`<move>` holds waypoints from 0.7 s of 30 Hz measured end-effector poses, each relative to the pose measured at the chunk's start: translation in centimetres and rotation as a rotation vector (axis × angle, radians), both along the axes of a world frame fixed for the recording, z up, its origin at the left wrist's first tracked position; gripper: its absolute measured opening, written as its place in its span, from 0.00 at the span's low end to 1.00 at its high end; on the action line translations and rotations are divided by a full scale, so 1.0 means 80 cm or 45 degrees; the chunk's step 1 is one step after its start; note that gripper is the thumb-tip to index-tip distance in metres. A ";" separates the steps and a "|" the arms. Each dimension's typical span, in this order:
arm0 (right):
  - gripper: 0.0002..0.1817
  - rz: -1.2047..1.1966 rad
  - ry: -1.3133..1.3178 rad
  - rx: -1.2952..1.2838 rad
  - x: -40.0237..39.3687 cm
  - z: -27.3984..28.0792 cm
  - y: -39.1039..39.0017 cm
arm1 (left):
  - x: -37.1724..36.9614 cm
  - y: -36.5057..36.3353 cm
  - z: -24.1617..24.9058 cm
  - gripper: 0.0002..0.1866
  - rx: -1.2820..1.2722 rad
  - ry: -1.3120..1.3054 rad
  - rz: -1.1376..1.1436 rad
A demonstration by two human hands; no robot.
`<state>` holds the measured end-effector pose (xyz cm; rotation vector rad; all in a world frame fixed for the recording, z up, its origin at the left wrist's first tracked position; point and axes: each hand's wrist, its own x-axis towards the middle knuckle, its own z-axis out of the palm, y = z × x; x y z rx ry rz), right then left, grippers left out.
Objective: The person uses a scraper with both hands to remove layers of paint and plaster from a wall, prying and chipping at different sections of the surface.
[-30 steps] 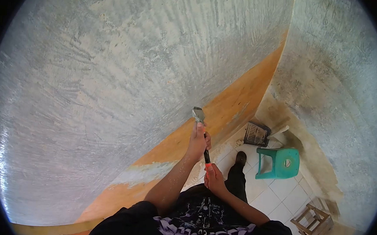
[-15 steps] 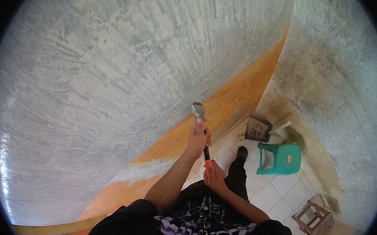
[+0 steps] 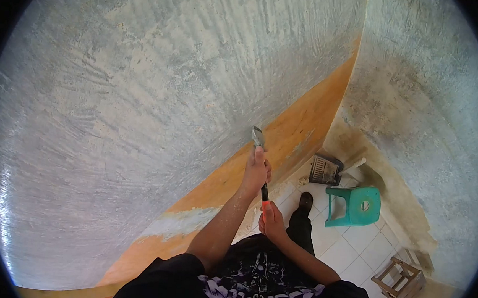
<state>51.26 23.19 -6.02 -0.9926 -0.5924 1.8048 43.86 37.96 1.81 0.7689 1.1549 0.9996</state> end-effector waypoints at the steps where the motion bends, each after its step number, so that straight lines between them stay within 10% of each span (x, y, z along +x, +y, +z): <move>1: 0.20 -0.002 -0.011 0.000 -0.001 0.000 -0.001 | 0.003 0.001 -0.002 0.22 0.011 -0.005 0.005; 21: 0.23 -0.045 -0.012 0.009 0.019 0.003 0.026 | 0.029 0.029 0.003 0.24 0.029 0.009 -0.069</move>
